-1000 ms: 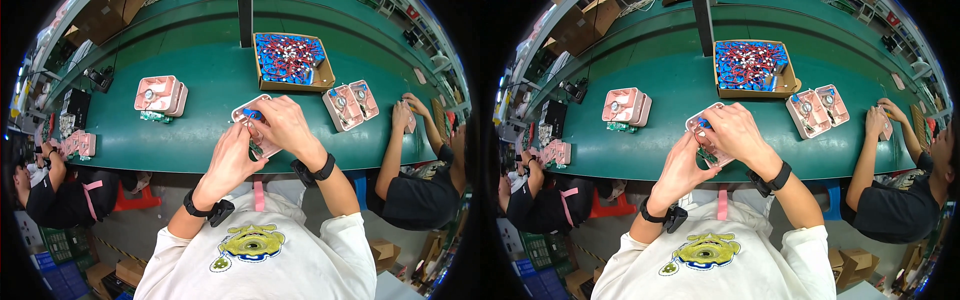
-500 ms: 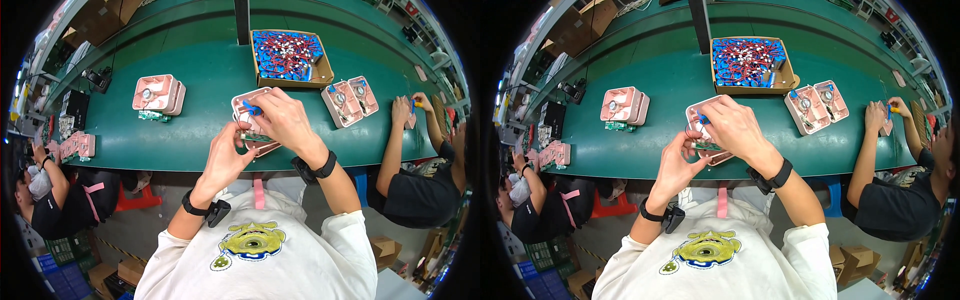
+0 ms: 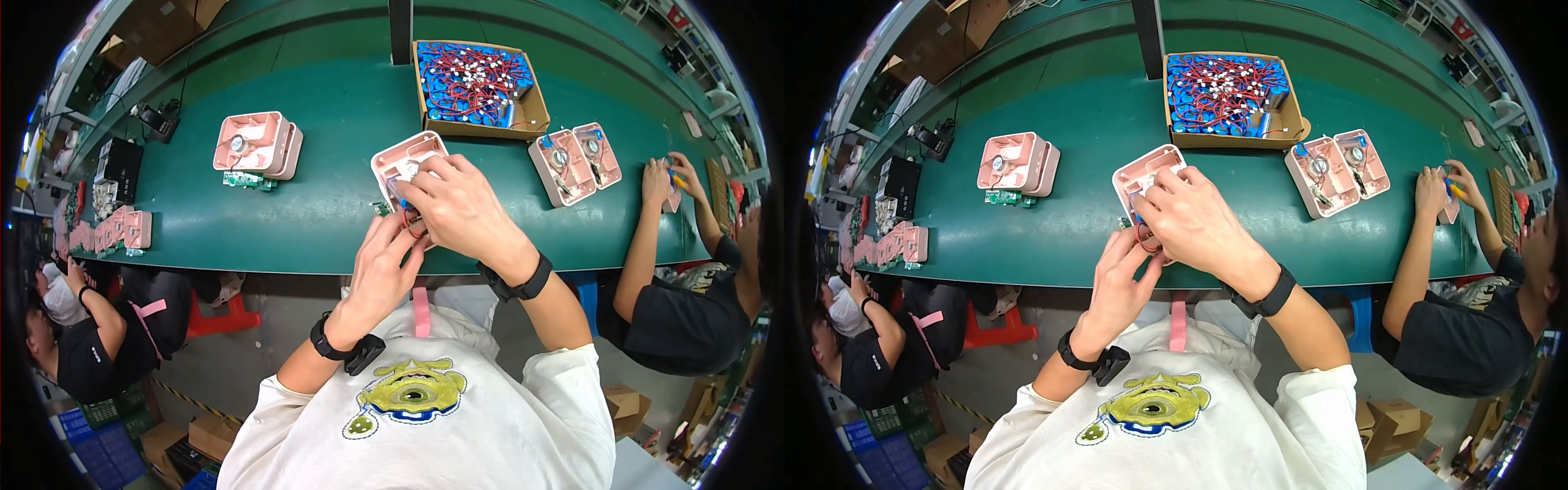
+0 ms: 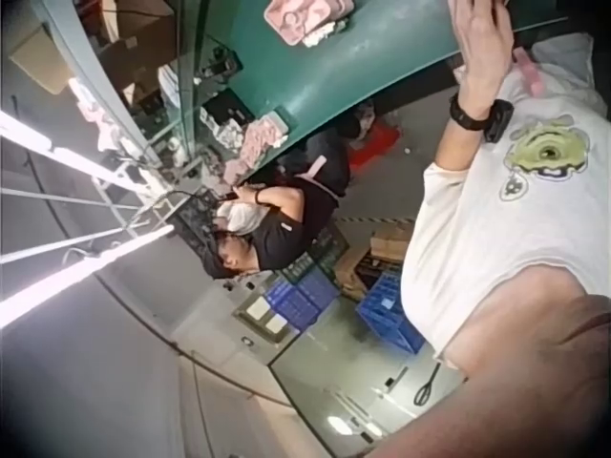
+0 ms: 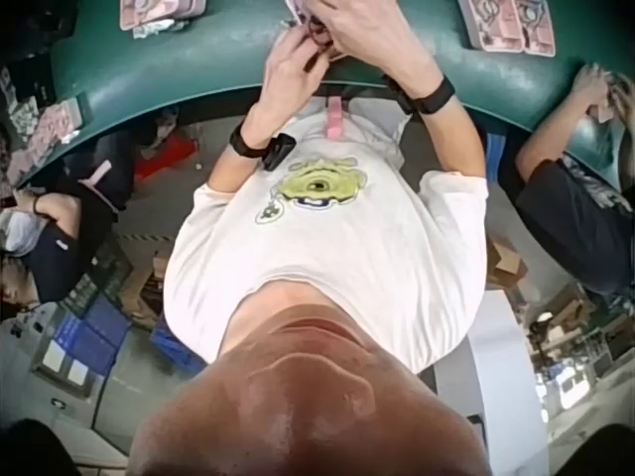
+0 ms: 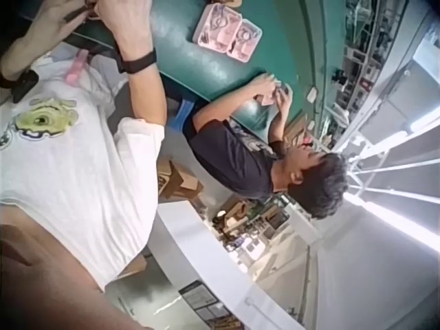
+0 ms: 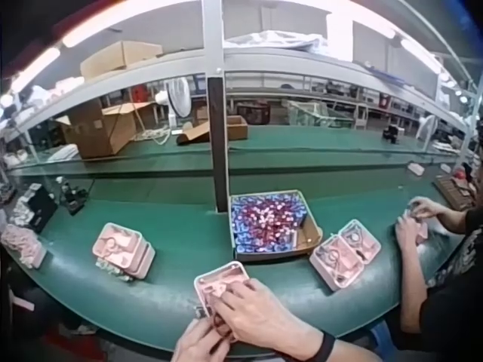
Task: The person assembles electronic devices by picking up a battery from a box, plugging its connector into a circuit board, and pressing the components into a pink plastic housing. After completing each unit, the person moves it aside on the green workbench and repeats the process with the next housing.
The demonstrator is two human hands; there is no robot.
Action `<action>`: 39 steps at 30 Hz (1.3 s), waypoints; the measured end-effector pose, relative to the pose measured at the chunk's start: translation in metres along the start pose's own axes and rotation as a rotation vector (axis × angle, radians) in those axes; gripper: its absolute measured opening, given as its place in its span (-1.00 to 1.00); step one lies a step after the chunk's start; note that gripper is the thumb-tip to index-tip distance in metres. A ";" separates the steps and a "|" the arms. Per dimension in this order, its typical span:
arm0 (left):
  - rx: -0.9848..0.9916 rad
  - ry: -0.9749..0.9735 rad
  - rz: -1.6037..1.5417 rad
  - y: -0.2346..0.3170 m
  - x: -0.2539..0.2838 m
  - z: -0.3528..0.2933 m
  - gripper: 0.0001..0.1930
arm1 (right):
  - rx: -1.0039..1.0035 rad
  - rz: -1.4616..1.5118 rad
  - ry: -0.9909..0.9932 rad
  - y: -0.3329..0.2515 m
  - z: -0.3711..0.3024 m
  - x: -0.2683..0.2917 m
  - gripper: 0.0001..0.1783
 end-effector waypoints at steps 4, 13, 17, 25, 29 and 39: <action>0.026 0.046 0.047 0.004 -0.002 -0.004 -0.65 | -0.001 -0.011 -0.054 -0.001 -0.001 0.008 -0.53; 0.157 0.137 -0.135 -0.004 0.000 -0.012 -0.67 | -0.114 0.177 0.080 0.017 -0.013 0.015 -0.35; -0.023 0.137 -0.081 0.010 -0.003 -0.008 -0.75 | -0.561 -0.036 -0.068 -0.011 -0.011 0.005 -0.16; 0.216 0.273 -0.158 -0.047 0.016 -0.034 -0.77 | -0.534 -0.034 -0.305 -0.018 0.001 0.009 -0.08; 0.503 0.340 -0.285 -0.064 0.011 -0.030 -0.66 | -0.664 -0.033 -0.151 -0.004 -0.025 0.057 -0.13; 0.752 0.099 -0.308 -0.073 -0.004 0.005 -0.52 | -0.785 -0.531 -0.046 0.054 -0.108 0.030 -0.24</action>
Point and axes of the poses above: each hand's wrist, its own z-axis towards the middle knuckle, its own x-axis out of the back of the hand, y = z × x, the point moved 2 cm from there along z, towards the middle knuckle, and after that the axes turned 10 degrees about -z, right-handed, at the moved point
